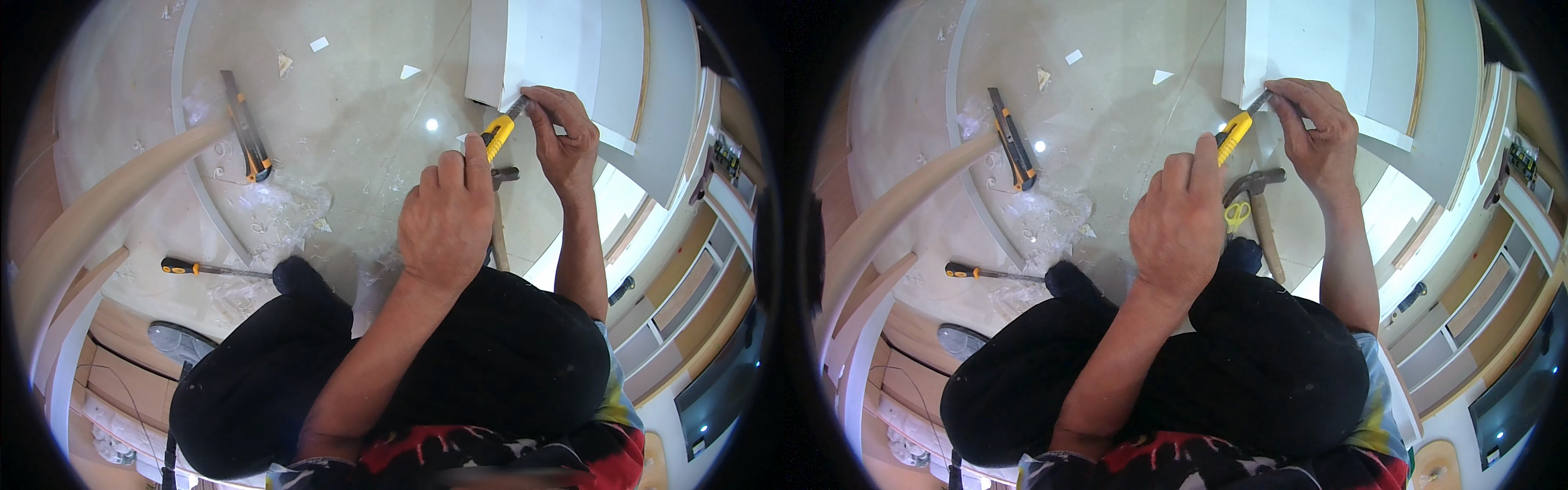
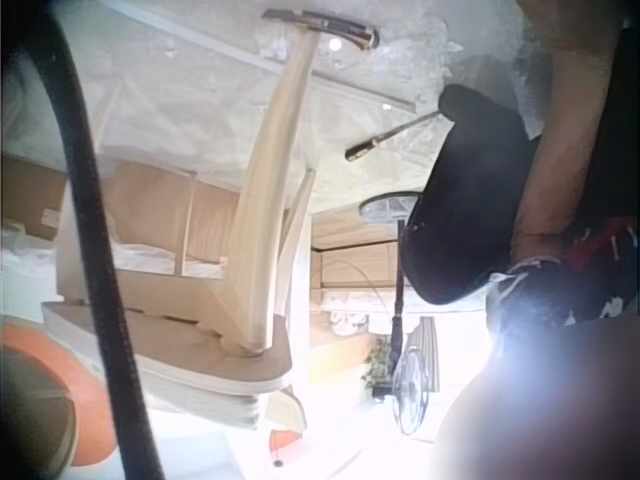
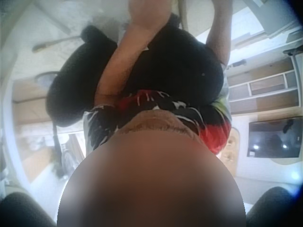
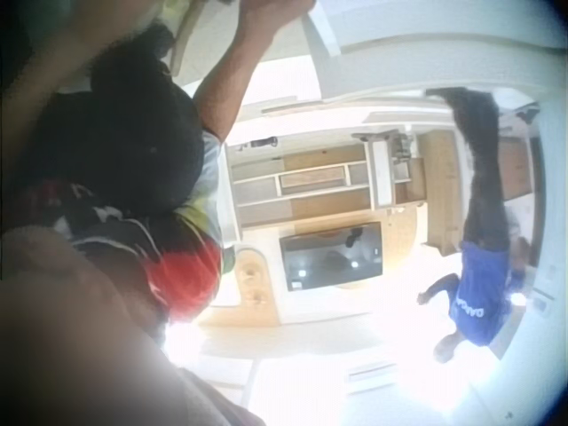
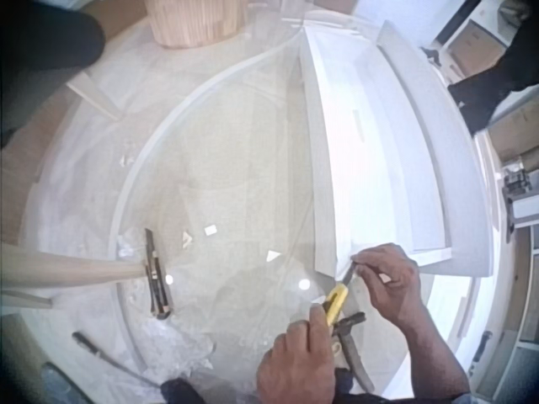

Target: The person is assembling a white wooden cabinet. They use a utility knife to trim edges and a hammer to tap components into place, working on the floor.

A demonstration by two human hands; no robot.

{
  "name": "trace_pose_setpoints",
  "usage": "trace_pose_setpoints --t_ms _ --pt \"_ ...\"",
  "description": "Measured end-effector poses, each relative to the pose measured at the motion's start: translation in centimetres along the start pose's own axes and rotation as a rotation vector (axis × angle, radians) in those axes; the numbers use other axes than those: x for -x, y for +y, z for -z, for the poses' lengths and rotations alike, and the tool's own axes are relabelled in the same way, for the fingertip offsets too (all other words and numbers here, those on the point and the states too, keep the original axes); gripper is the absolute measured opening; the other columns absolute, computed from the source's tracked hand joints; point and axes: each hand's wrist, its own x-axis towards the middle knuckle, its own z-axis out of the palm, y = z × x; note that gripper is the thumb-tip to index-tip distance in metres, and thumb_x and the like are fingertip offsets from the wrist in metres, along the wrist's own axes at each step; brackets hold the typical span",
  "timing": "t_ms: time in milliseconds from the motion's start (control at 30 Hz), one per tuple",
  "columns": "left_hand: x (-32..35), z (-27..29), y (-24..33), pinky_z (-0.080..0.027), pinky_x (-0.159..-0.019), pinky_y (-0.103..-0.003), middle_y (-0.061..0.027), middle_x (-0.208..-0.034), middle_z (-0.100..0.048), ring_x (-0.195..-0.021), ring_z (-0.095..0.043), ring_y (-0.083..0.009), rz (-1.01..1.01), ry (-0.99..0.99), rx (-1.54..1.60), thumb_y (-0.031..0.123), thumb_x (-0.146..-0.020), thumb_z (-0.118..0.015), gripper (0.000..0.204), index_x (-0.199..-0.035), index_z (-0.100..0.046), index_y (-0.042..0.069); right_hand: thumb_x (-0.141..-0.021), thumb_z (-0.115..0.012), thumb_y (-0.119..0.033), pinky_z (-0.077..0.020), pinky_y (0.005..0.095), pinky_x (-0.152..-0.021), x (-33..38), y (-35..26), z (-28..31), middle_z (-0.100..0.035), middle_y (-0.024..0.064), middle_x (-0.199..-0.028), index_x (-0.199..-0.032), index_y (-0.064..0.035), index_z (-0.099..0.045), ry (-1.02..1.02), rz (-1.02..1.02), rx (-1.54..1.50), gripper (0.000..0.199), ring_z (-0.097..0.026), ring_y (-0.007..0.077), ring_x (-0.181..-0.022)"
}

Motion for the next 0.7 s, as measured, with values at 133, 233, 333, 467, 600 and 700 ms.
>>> trace_pose_setpoints --t_ms 133,233,333,467,600,700 --pt "-0.1 0.7 0.0 -0.053 -0.062 -0.034 -0.0086 -0.091 -0.056 -0.075 -0.062 -0.0225 0.047 -0.09 0.059 0.015 -0.089 -0.068 0.039 -0.124 -0.059 0.0 -0.085 -0.072 -0.003 -0.0544 0.0299 -0.078 -0.1 0.0 0.1 -0.073 0.0062 -0.097 -0.102 -0.0078 -0.074 -0.008 0.001 -0.007 0.018 -0.066 0.0199 -0.087" --pt "-0.1 0.5 -0.2 -0.054 -0.063 -0.035 -0.0086 -0.091 -0.057 -0.076 -0.064 -0.0241 0.057 -0.079 0.068 0.014 -0.089 -0.067 0.038 -0.124 -0.06 0.002 -0.085 -0.072 -0.004 -0.0546 0.0304 -0.077 0.0 -0.2 0.2 -0.073 0.0063 -0.097 -0.102 -0.0084 -0.074 -0.007 -0.01 -0.03 0.018 -0.067 0.0203 -0.087" --pt "0.2 -0.2 -0.3 -0.054 -0.065 -0.037 -0.0093 -0.091 -0.059 -0.078 -0.065 -0.0268 0.075 -0.047 0.089 0.015 -0.089 -0.067 0.036 -0.124 -0.061 0.004 -0.084 -0.072 -0.005 -0.0543 0.0311 -0.077 -0.1 0.1 0.1 -0.073 0.0061 -0.097 -0.101 -0.0094 -0.075 0.006 -0.004 -0.041 0.017 -0.067 0.0209 -0.087" --pt "-0.1 -0.6 -0.4 -0.054 -0.067 -0.04 -0.0113 -0.092 -0.062 -0.079 -0.066 -0.0305 0.084 -0.009 0.116 0.015 -0.09 -0.066 0.032 -0.121 -0.064 0.006 -0.084 -0.072 -0.008 -0.0529 0.0335 -0.079 0.0 0.3 0.3 -0.073 0.0057 -0.094 -0.099 -0.0107 -0.075 0.041 0.066 -0.002 0.016 -0.067 0.0224 -0.087" --pt "-0.7 0.2 -0.8 -0.053 -0.067 -0.042 -0.0136 -0.091 -0.064 -0.078 -0.066 -0.0328 0.043 0.01 0.109 0.016 -0.091 -0.066 0.03 -0.119 -0.065 0.005 -0.083 -0.072 -0.01 -0.0512 0.0364 -0.079 -0.1 1.1 -0.3 -0.073 0.0066 -0.089 -0.097 -0.0115 -0.075 0.086 0.137 -0.01 0.015 -0.066 0.0253 -0.083" --pt "-1.0 0.3 -0.9 -0.052 -0.066 -0.043 -0.014 -0.089 -0.064 -0.077 -0.065 -0.0329 0.027 0.002 0.115 0.016 -0.092 -0.065 0.029 -0.119 -0.065 0.004 -0.083 -0.072 -0.012 -0.0508 0.0369 -0.076 0.1 1.2 -0.4 -0.072 0.0061 -0.088 -0.096 -0.0116 -0.075 0.1 0.132 -0.063 0.013 -0.065 0.0257 -0.082"
